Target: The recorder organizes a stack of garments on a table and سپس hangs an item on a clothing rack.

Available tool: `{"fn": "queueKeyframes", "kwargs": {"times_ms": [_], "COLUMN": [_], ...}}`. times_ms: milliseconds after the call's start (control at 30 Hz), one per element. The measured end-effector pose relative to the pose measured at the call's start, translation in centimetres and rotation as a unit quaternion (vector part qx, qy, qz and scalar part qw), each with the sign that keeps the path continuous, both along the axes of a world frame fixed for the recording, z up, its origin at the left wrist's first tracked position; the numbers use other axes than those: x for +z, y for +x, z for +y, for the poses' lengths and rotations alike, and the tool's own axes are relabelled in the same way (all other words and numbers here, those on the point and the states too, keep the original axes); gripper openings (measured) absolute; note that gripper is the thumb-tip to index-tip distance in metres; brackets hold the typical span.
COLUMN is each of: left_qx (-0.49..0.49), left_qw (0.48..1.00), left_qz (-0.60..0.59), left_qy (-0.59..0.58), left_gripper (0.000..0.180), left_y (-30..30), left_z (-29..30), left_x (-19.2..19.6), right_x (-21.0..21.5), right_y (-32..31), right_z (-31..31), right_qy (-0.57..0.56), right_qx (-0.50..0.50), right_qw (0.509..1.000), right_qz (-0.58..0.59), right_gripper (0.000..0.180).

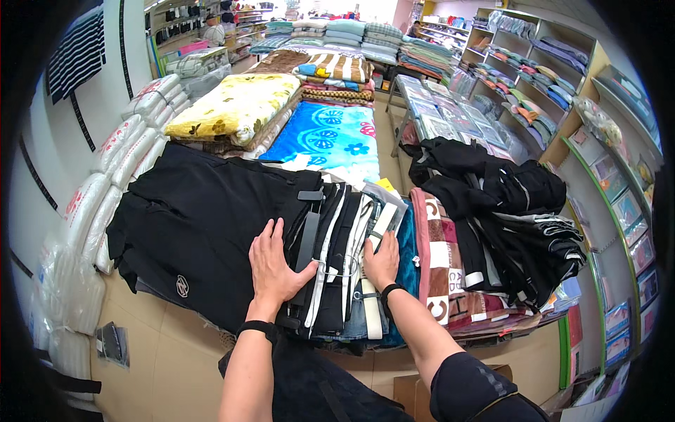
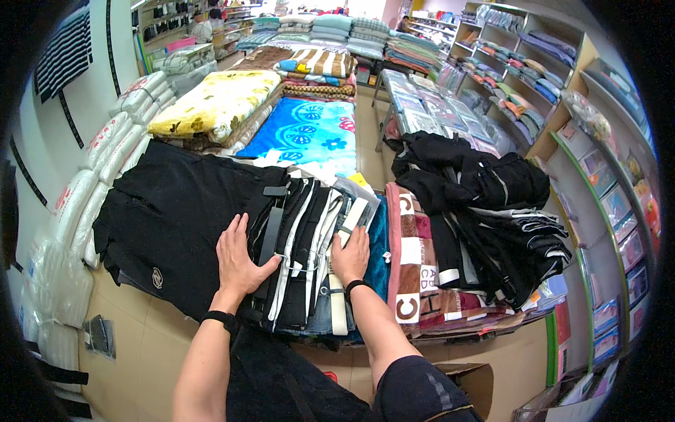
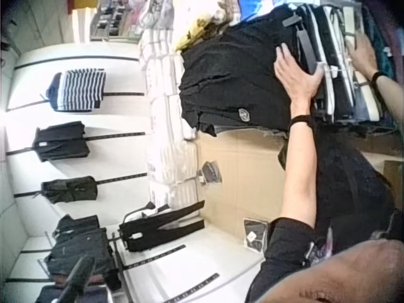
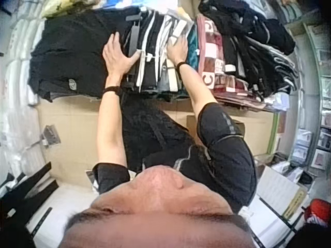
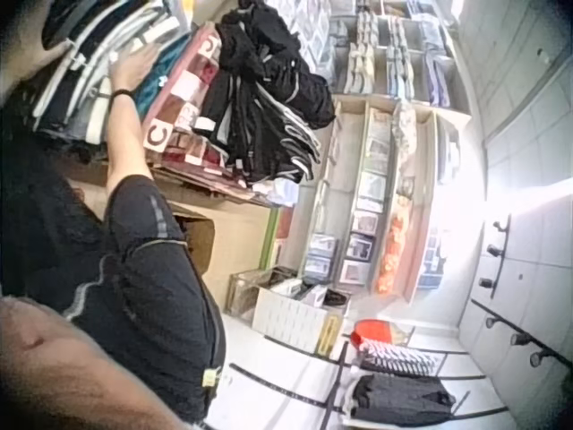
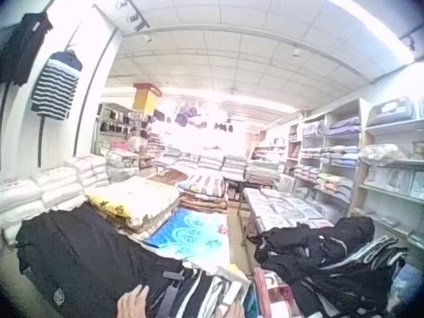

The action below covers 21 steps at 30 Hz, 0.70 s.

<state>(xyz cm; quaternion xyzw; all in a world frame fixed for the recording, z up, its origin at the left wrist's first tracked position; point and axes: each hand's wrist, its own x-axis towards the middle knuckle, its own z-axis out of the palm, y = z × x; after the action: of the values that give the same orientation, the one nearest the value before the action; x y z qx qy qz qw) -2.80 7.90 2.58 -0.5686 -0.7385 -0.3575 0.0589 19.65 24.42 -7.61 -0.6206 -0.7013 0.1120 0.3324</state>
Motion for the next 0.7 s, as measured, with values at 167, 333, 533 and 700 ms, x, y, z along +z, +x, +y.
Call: {"fn": "queueKeyframes", "kwargs": {"times_ms": [167,333,533,700], "left_qx": [0.002,0.001,0.002,0.000], "left_qw": [1.000,1.000,1.000,1.000], "left_qz": [-0.003,-0.005,-0.005,-0.007], "left_qy": [0.000,-0.001,0.008,0.019], "left_gripper": [0.111,0.111,0.110,0.109], "left_y": [0.0,0.3,0.1,0.1], "left_z": [-0.1,0.0,-0.2,-0.4], "left_x": [-0.1,0.2,0.1,0.0], "right_x": [-0.2,0.9,0.5,-0.5], "right_y": [0.0,0.6,-1.1,-1.5], "right_z": [0.2,2.5,1.5,0.2], "right_qy": [-0.031,-0.178,-0.140,-0.054], "right_qx": [0.005,0.017,-0.049,-0.077], "right_qw": [0.999,0.984,0.988,0.994], "right_qz": [0.008,0.004,0.031,0.055], "right_gripper": [0.076,0.082,0.079,0.074]}}
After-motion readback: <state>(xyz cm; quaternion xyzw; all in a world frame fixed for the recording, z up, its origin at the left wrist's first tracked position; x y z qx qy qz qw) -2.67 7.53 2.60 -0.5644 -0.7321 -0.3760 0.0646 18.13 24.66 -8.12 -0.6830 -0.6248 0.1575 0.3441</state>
